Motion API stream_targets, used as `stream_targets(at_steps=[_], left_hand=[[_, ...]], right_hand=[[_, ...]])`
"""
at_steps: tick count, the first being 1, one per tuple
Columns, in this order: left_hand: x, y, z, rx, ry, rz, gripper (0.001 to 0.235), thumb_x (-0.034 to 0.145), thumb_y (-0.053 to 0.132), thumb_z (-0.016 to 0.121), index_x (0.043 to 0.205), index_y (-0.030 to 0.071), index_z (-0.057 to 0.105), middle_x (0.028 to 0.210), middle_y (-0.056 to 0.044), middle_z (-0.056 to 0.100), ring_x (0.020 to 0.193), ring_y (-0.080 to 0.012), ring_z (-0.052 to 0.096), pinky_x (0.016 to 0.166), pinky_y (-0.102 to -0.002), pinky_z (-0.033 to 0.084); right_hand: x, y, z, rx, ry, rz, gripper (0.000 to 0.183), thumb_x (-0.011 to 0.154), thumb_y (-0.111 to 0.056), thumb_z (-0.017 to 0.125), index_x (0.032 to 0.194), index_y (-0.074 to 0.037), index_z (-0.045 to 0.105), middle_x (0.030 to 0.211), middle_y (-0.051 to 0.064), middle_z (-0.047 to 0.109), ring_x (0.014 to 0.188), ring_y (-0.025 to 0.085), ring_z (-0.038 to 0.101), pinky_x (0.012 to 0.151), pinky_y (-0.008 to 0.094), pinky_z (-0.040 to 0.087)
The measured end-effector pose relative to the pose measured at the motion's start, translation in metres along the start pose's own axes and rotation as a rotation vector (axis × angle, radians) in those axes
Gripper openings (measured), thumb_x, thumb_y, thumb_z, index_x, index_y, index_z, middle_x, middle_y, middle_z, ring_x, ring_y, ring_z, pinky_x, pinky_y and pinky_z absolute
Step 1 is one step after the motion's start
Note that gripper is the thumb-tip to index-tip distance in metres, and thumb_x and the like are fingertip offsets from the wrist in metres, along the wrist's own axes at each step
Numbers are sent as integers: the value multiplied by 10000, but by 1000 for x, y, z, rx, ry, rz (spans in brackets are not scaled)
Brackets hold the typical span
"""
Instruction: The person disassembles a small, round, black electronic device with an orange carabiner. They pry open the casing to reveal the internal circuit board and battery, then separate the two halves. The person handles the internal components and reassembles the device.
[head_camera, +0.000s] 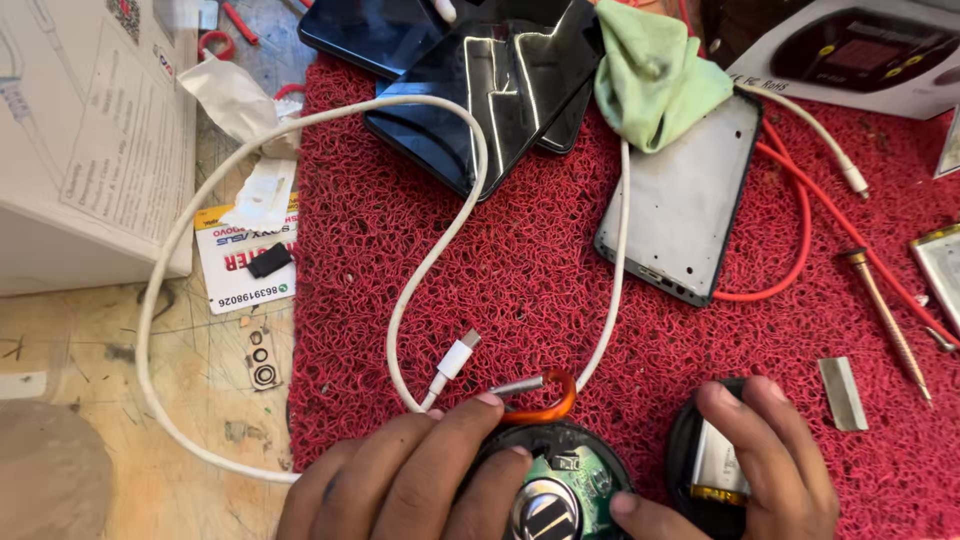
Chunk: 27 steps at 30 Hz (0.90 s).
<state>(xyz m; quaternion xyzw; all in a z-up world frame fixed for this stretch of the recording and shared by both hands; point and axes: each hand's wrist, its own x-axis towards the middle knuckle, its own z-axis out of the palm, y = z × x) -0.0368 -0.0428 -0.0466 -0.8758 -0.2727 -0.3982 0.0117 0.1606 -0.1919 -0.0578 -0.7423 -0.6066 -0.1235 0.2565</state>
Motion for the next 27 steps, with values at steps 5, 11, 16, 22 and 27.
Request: stream_targets(at_steps=[5, 11, 16, 22, 27], left_hand=[[-2, 6, -1, -30, -18, -77, 154, 948, 364, 651, 1031, 234, 644, 1112, 63, 692, 963, -126, 630, 761, -309, 527], [-3, -3, 1, -83, 2, -47, 149, 950, 343, 656, 1037, 223, 641, 1092, 56, 708, 969, -120, 676, 783, -301, 541], [-4, -3, 2, -127, -9, -90, 136, 935, 296, 669, 1038, 212, 644, 1067, 62, 718, 973, -128, 690, 806, -313, 569], [-3, -6, 4, -157, 9, -76, 134, 926, 272, 674, 1033, 195, 647, 1068, 43, 715, 972, -147, 694, 793, -313, 584], [-4, -6, 1, -179, -32, -75, 164, 920, 331, 678, 1027, 209, 650, 1095, 30, 698, 996, -172, 684, 795, -335, 579]], right_hand=[[7, -13, 4, -98, -10, -27, 215, 710, -387, 806, 885, -464, 710, 1270, 83, 583, 1298, 407, 533, 1129, 526, 448], [13, -19, 5, -145, -60, -38, 241, 727, -407, 766, 955, -442, 696, 1297, 119, 553, 1300, 430, 516, 1130, 569, 430], [5, -8, 7, -165, -89, -75, 251, 716, -386, 772, 959, -411, 714, 1283, 135, 560, 1277, 453, 535, 1106, 586, 446], [-6, 26, 7, 16, -52, -69, 253, 697, -355, 807, 932, -406, 726, 1272, 106, 615, 1278, 422, 588, 1105, 576, 483], [-15, 39, 5, 42, -89, -60, 264, 636, -401, 812, 881, -422, 714, 1278, 116, 615, 1317, 421, 548, 1142, 571, 433]])
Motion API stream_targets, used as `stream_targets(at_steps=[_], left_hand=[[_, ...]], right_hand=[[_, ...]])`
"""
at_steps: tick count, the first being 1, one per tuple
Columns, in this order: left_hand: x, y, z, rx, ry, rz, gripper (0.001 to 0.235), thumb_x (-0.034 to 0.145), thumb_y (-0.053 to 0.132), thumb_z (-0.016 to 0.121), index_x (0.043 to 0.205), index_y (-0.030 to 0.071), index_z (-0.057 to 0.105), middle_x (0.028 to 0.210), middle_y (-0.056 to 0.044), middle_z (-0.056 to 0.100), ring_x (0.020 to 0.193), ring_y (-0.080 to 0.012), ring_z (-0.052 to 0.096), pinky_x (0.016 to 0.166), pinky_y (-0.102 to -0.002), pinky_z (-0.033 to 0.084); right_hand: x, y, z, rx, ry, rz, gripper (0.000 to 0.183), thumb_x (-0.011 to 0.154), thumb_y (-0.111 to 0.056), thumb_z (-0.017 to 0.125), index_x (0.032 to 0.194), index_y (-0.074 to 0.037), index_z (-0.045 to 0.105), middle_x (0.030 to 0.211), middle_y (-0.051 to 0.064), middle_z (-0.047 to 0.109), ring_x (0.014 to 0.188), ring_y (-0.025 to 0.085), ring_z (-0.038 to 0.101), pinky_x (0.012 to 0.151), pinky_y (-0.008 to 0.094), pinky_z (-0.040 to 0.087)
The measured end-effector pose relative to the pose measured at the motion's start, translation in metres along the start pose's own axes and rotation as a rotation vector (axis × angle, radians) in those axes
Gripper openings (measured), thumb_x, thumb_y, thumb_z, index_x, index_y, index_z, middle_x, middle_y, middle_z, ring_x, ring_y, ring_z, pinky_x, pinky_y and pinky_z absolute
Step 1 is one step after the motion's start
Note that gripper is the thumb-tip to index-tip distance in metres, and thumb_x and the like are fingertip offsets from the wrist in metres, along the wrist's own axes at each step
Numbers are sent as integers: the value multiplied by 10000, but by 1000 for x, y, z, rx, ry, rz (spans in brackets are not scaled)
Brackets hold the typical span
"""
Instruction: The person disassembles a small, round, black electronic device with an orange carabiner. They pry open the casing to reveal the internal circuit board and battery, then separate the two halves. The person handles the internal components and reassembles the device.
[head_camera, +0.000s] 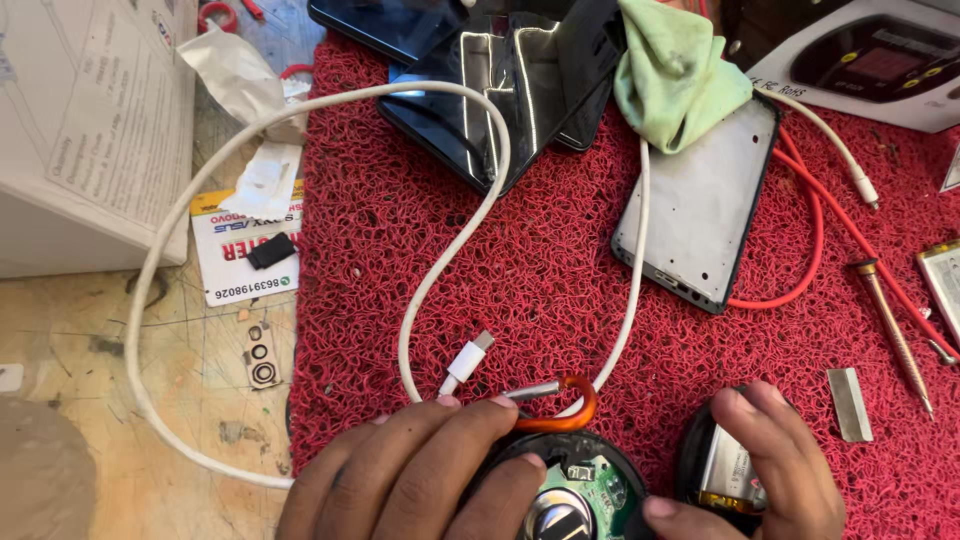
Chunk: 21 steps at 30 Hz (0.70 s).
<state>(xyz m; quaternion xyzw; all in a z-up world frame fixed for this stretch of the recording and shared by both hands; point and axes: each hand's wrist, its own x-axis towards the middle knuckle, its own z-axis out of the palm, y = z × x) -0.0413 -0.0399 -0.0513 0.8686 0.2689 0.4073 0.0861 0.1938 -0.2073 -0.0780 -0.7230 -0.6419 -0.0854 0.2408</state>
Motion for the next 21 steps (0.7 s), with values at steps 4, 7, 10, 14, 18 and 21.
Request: stream_targets(at_steps=[4, 7, 10, 14, 18, 21], left_hand=[[-1, 3, 0, 16, -12, -17, 135, 928, 333, 669, 1009, 228, 640, 1109, 42, 692, 1014, -170, 675, 801, -342, 576], [-2, 3, 1, 28, -13, -16, 131, 936, 343, 661, 1005, 236, 632, 1121, 47, 684, 1020, -167, 668, 800, -350, 572], [-2, 3, 0, 27, -33, -16, 135, 939, 360, 661, 1014, 251, 633, 1134, 47, 676, 1025, -166, 670, 803, -357, 571], [-2, 3, 3, 69, -22, 10, 133, 950, 366, 666, 1037, 270, 636, 1154, 57, 674, 1018, -156, 666, 800, -354, 567], [-3, 3, 2, 38, -18, -9, 152, 950, 361, 668, 1049, 252, 632, 1145, 52, 670, 1022, -161, 667, 810, -356, 569], [-1, 0, 3, 31, -10, 11, 156, 957, 346, 679, 1056, 232, 640, 1142, 54, 676, 1023, -156, 676, 804, -337, 585]], right_hand=[[-2, -9, 1, 7, 1, 85, 339, 592, -429, 833, 910, -363, 736, 1274, 121, 623, 1317, 411, 561, 1137, 545, 439], [4, -18, 2, -16, -24, 171, 487, 518, -472, 858, 955, -288, 747, 1226, 115, 644, 1312, 435, 570, 1132, 559, 442], [15, -25, 4, -24, 35, 69, 376, 581, -477, 841, 930, -382, 740, 1235, 96, 623, 1275, 413, 574, 1141, 536, 445], [24, -35, 1, -79, 20, -18, 246, 645, -433, 816, 860, -482, 706, 1248, 106, 594, 1237, 429, 571, 1105, 546, 452], [22, -37, 4, -124, 30, -23, 226, 682, -401, 810, 863, -481, 701, 1233, 100, 589, 1210, 426, 586, 1080, 571, 477], [22, -35, 4, -112, 17, -25, 250, 700, -387, 810, 921, -445, 706, 1236, 119, 593, 1212, 431, 596, 1085, 594, 480]])
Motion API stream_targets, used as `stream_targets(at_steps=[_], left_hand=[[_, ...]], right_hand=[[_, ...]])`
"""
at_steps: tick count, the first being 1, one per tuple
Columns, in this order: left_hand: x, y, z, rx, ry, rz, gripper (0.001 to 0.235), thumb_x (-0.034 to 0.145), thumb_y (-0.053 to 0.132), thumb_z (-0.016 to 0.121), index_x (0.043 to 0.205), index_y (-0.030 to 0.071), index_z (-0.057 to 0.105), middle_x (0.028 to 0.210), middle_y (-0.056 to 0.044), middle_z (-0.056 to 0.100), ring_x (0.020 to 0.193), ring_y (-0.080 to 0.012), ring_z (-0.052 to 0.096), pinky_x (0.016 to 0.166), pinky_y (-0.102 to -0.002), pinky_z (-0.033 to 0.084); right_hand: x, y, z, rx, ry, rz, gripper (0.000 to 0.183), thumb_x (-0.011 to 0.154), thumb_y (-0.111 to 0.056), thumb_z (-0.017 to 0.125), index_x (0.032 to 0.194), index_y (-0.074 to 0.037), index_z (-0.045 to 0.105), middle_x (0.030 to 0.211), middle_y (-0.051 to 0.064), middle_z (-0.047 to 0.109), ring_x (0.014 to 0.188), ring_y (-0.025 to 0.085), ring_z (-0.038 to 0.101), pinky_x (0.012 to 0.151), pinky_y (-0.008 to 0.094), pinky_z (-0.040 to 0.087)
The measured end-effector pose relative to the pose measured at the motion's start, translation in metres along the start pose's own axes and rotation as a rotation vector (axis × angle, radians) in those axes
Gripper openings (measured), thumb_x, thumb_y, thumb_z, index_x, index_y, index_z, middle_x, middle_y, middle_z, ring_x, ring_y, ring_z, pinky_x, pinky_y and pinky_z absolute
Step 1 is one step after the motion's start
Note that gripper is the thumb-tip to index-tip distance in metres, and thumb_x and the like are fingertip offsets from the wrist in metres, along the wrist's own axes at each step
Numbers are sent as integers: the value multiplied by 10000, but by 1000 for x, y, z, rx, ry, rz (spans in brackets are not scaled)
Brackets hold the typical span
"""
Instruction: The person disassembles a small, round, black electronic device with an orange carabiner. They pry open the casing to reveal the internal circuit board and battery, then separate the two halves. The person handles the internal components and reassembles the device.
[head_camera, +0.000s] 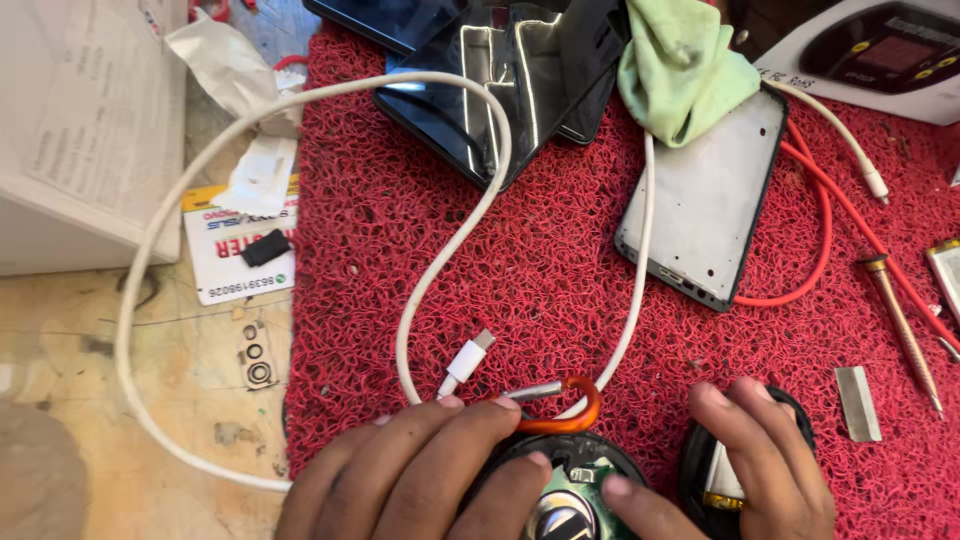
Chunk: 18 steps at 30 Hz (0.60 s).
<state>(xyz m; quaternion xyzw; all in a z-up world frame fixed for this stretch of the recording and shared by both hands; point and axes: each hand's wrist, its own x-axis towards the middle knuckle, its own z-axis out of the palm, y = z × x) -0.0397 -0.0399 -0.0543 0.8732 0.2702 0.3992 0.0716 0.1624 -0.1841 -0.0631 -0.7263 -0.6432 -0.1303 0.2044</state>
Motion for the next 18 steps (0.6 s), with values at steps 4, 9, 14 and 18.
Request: stream_targets(at_steps=[4, 9, 14, 18], left_hand=[[2, 2, 0, 36, 29, 2, 150, 972, 323, 680, 1100, 251, 651, 1131, 49, 672, 1014, -157, 675, 779, -331, 590], [3, 7, -3, 81, 24, -7, 222, 976, 327, 686, 1197, 313, 671, 1117, 46, 664, 992, -168, 669, 755, -347, 573], [5, 6, -5, 49, 30, -3, 211, 976, 328, 698, 1184, 308, 668, 1110, 45, 664, 996, -172, 672, 775, -358, 570], [8, 3, -7, 30, 19, 9, 224, 942, 315, 693, 1165, 295, 673, 1109, 36, 666, 1029, -196, 674, 790, -381, 555]], right_hand=[[13, -4, -2, -48, 20, -57, 285, 741, -314, 792, 1004, -392, 716, 1243, 163, 593, 1192, 444, 605, 1041, 590, 506], [24, -18, -4, -59, 18, -44, 237, 779, -319, 753, 1003, -379, 703, 1215, 163, 604, 1165, 433, 615, 1029, 614, 487], [1, 6, 0, 16, -11, -62, 274, 797, -309, 694, 1062, -373, 668, 1261, 165, 623, 1217, 433, 616, 1094, 619, 450], [-29, 41, 4, 178, -1, -26, 277, 888, -284, 663, 1158, -329, 620, 1327, 160, 626, 1331, 417, 589, 1211, 634, 382]])
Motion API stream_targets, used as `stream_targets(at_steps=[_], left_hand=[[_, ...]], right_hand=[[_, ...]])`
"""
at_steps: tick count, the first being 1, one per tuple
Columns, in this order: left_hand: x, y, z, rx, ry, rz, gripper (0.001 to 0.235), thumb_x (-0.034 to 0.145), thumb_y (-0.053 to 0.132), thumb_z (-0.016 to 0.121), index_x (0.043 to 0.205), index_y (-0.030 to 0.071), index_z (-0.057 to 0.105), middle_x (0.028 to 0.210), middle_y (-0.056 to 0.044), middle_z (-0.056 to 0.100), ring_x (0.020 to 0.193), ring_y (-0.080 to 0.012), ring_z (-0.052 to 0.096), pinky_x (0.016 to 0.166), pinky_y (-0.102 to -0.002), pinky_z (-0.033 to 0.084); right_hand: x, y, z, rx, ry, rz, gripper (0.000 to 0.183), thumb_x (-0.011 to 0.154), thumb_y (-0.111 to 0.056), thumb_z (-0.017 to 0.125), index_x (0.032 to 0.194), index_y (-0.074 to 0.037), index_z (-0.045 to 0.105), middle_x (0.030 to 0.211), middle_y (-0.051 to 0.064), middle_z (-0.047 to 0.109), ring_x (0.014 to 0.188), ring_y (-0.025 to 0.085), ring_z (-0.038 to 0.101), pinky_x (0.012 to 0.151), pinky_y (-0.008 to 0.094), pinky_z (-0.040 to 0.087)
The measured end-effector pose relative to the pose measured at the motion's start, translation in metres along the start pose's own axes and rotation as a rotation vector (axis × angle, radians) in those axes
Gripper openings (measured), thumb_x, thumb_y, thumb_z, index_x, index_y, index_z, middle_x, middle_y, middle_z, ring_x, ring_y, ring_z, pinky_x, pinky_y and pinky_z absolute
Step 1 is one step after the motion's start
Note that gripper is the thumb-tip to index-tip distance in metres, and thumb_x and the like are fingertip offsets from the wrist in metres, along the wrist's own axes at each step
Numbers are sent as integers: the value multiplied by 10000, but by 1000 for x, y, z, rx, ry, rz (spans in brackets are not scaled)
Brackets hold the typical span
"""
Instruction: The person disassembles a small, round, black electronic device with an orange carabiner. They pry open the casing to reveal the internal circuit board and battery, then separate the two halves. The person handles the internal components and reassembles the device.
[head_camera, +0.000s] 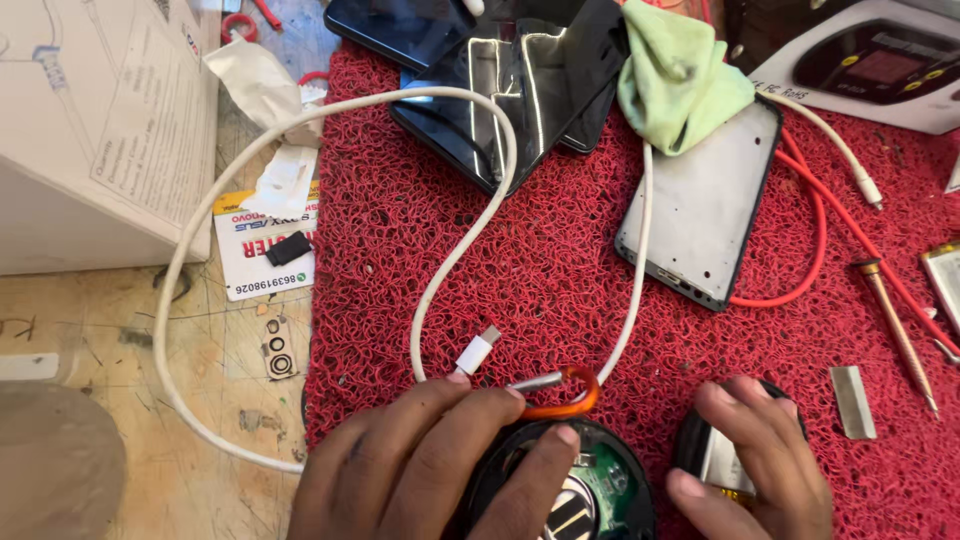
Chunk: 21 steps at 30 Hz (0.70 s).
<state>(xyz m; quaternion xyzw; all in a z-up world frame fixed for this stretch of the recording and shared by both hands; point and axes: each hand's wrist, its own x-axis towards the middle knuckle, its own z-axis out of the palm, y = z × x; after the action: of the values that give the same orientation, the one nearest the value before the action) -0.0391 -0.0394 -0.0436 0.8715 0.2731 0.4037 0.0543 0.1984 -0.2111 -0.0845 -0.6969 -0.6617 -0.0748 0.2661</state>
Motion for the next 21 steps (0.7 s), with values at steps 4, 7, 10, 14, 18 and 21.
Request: stream_targets(at_steps=[4, 7, 10, 14, 18, 21], left_hand=[[2, 4, -4, -53, -23, -33, 259, 906, 295, 681, 1164, 280, 684, 1129, 12, 662, 1071, -215, 674, 852, -411, 543], [-1, 7, -12, -98, -87, -89, 320, 888, 295, 663, 1207, 287, 689, 1177, -1, 637, 1117, -218, 661, 925, -442, 525], [-5, 5, -18, -111, -166, -74, 392, 893, 270, 653, 1282, 279, 695, 1262, -14, 622, 1182, -222, 650, 973, -449, 513], [-7, 4, -29, -192, -237, -98, 483, 882, 377, 652, 1341, 230, 675, 1328, -38, 613, 1261, -240, 623, 1014, -467, 470], [-4, 9, -42, -266, -216, -72, 811, 818, 683, 644, 1411, 133, 585, 1407, -138, 560, 1306, -327, 549, 1032, -508, 409], [-2, 9, -51, -323, -254, -80, 948, 765, 749, 683, 1450, 107, 551, 1428, -119, 558, 1348, -336, 528, 1079, -517, 399]], right_hand=[[-14, 34, -21, 166, -108, 268, 645, 716, -300, 783, 1283, -57, 594, 1356, 328, 566, 1376, 499, 497, 1144, 621, 343], [-16, 43, -41, 237, -25, 15, 311, 949, -375, 634, 1161, -147, 639, 1421, 305, 483, 1452, 451, 429, 1221, 575, 352], [-7, 46, -48, 135, -52, -32, 666, 767, -584, 752, 1246, -144, 607, 1464, 227, 507, 1496, 427, 439, 1220, 548, 367], [6, 16, -47, 80, -29, -10, 902, 646, -547, 836, 1333, -62, 509, 1425, 280, 495, 1446, 468, 417, 1210, 574, 314], [14, -30, -55, 30, -13, 166, 894, 615, -352, 862, 1365, -16, 511, 1432, 253, 551, 1469, 456, 446, 1255, 599, 254], [21, -51, -59, 58, 20, 218, 872, 608, -208, 878, 1372, -9, 508, 1431, 224, 570, 1489, 427, 463, 1286, 609, 266]])
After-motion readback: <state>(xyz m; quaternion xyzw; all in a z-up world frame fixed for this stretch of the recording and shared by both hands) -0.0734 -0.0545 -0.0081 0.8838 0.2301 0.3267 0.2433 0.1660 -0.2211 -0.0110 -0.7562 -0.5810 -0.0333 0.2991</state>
